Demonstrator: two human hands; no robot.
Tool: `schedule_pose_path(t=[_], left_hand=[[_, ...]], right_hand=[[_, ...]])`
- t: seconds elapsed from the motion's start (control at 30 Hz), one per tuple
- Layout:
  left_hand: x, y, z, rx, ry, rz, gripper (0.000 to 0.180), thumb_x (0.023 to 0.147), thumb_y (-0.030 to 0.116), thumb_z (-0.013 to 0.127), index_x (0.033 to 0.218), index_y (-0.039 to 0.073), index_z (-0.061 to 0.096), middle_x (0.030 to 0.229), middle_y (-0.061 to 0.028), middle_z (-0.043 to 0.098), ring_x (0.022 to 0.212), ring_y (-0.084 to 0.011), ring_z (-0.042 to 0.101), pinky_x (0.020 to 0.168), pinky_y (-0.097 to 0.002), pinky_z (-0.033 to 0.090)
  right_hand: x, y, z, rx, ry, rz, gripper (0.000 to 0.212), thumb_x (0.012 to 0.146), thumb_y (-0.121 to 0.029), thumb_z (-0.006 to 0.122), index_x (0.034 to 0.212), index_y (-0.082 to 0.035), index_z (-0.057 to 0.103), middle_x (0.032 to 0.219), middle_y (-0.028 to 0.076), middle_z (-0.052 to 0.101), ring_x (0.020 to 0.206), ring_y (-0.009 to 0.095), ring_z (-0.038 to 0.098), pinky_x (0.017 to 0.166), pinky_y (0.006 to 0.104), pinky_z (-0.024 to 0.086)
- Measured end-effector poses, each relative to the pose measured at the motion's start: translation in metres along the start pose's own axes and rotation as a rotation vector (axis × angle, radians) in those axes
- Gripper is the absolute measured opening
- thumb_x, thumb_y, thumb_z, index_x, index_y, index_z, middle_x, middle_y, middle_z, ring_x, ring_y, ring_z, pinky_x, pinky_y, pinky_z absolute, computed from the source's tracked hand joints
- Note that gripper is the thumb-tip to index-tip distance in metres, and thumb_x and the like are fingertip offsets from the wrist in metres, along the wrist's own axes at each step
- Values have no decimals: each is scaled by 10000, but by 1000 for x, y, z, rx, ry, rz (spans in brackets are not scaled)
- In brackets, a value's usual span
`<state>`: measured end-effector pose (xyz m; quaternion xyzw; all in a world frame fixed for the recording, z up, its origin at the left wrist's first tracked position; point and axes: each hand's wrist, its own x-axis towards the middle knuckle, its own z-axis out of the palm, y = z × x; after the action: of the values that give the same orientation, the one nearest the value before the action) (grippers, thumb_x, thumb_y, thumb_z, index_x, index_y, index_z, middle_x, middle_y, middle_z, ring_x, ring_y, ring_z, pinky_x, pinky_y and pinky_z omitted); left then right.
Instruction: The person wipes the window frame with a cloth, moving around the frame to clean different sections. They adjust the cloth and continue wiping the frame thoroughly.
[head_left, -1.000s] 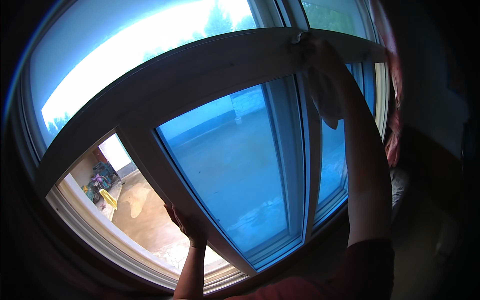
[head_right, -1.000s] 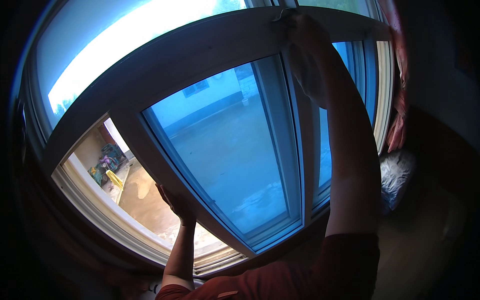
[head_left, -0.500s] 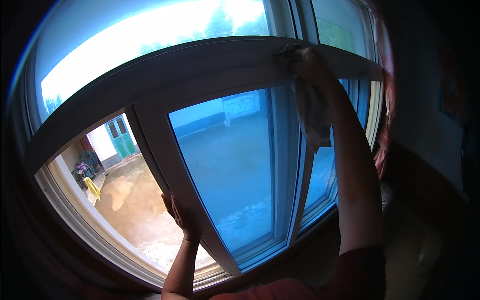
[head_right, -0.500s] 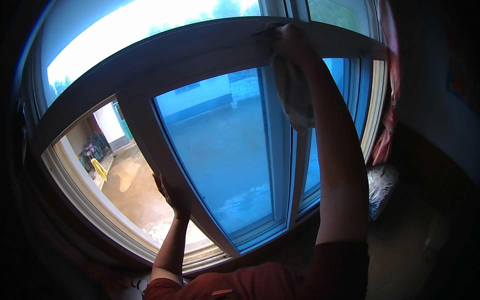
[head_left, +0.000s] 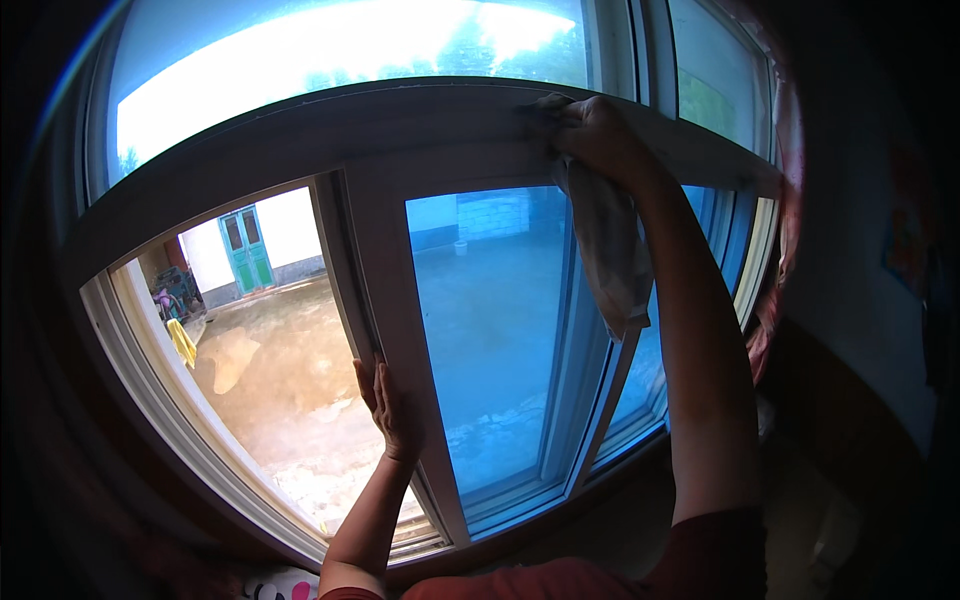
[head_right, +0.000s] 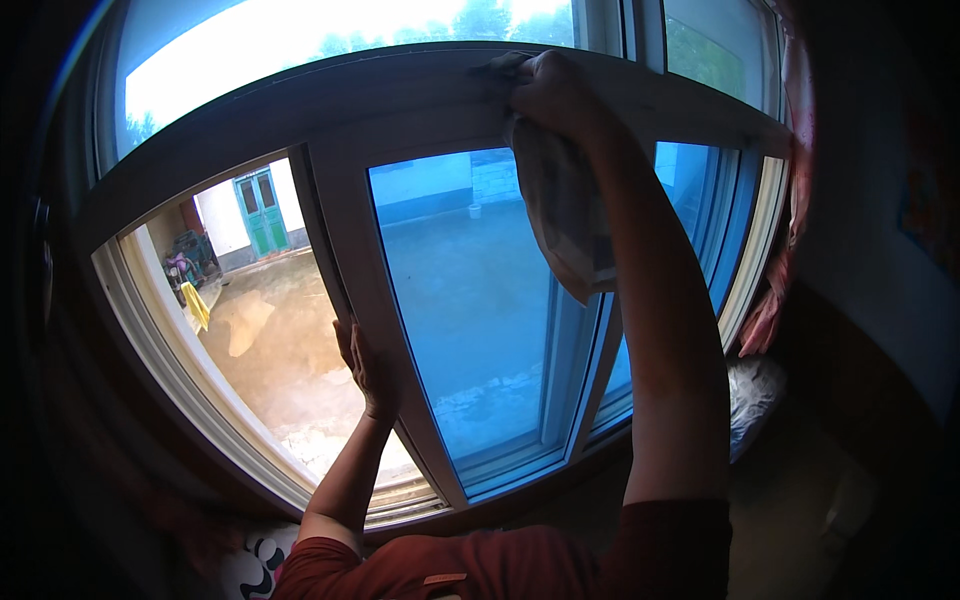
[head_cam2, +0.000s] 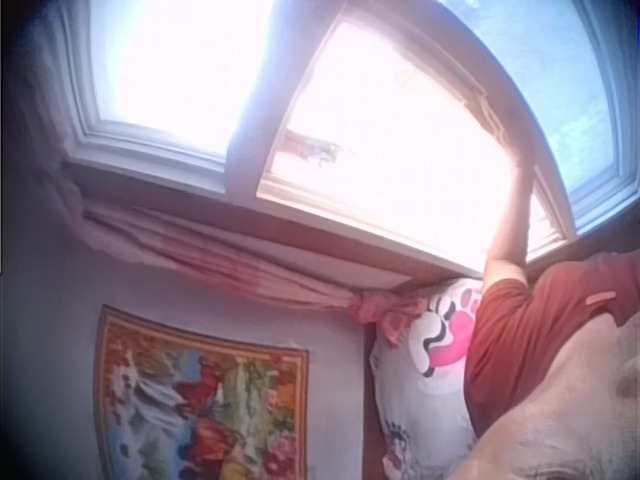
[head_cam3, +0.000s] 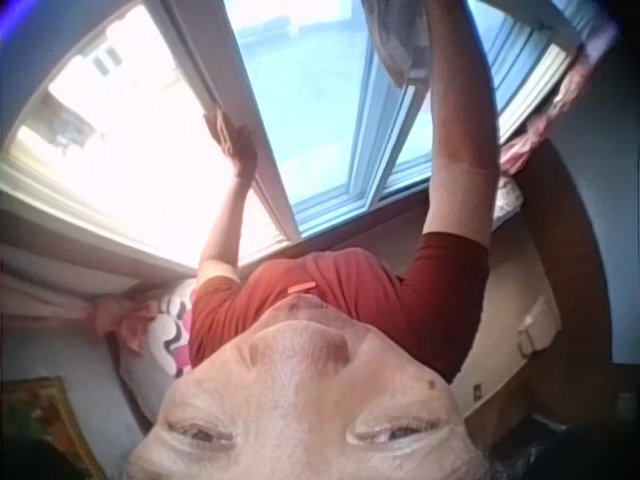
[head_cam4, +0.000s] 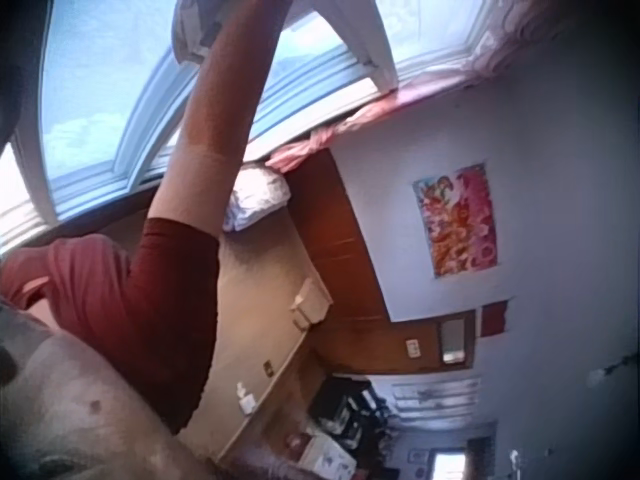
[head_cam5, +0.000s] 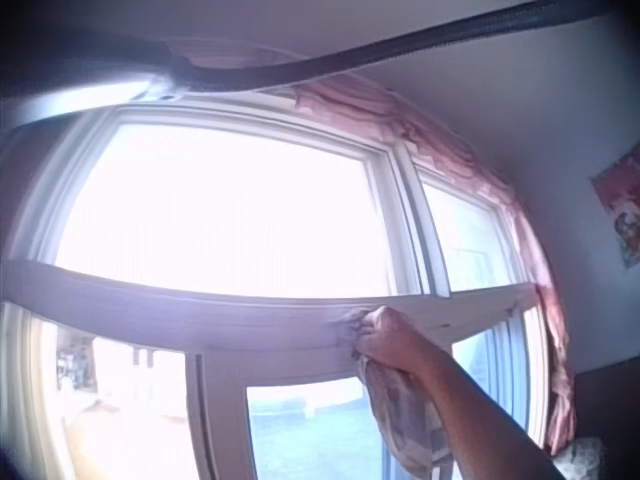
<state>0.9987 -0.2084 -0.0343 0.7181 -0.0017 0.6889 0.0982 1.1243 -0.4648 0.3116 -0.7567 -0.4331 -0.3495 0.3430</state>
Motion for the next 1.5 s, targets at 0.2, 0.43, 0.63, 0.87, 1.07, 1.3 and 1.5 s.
schedule_pose_path(t=[0.2, 0.43, 0.63, 0.87, 1.07, 1.3, 1.5], left_hand=[[1, 2, 0, -27, -23, 10, 624, 785, -74, 529, 1367, 33, 328, 1379, -170, 422, 1357, -384, 249, 1091, -446, 256], [1, 3, 0, -26, -31, 7, 635, 780, -94, 472, 1384, 17, 311, 1397, -168, 396, 1363, -384, 231, 1096, -445, 244], [5, 5, -4, -9, -29, -8, 689, 752, -122, 484, 1393, 45, 295, 1395, -182, 398, 1358, -400, 233, 1090, -451, 252], [2, 9, 2, -13, -20, -4, 607, 822, -89, 448, 1392, 38, 281, 1406, -166, 380, 1364, -386, 226, 1095, -444, 249], [-5, -1, -4, 0, -16, -44, 600, 823, -92, 474, 1382, 26, 291, 1403, -161, 386, 1359, -384, 238, 1092, -430, 265], [2, 6, 3, 17, 19, -4, 659, 759, -134, 521, 1367, 21, 318, 1363, -188, 433, 1345, -396, 268, 1080, -434, 285], [-1, 4, 2, -23, -6, -4, 599, 785, -51, 522, 1353, 12, 344, 1376, -178, 421, 1355, -403, 242, 1091, -465, 240]], right_hand=[[3, -25, 9, -40, -21, -78, 321, 822, -287, 628, 949, 2, 684, 766, 109, 675, 699, 155, 641, 727, 309, 503], [-4, 34, -9, 25, -3, 23, 426, 792, -398, 663, 987, -19, 671, 835, 122, 683, 741, 202, 656, 727, 342, 506], [-15, 135, -65, -166, 126, 367, 514, 788, -508, 651, 1013, -46, 674, 872, 110, 688, 818, 211, 660, 791, 347, 497], [-14, 169, -90, -72, 163, 472, 490, 804, -449, 633, 1014, -8, 669, 869, 134, 679, 831, 203, 654, 776, 326, 489], [-16, 110, -60, 120, 120, 387, 386, 800, -321, 659, 1005, 7, 664, 797, 91, 668, 736, 131, 628, 705, 294, 494], [-6, 50, -26, 131, 44, 196, 365, 798, -275, 623, 995, 29, 661, 835, 140, 678, 729, 199, 668, 731, 321, 525], [5, -18, 8, 126, -34, 138, 305, 764, -231, 644, 964, -5, 685, 738, 100, 664, 636, 136, 633, 667, 282, 519]])
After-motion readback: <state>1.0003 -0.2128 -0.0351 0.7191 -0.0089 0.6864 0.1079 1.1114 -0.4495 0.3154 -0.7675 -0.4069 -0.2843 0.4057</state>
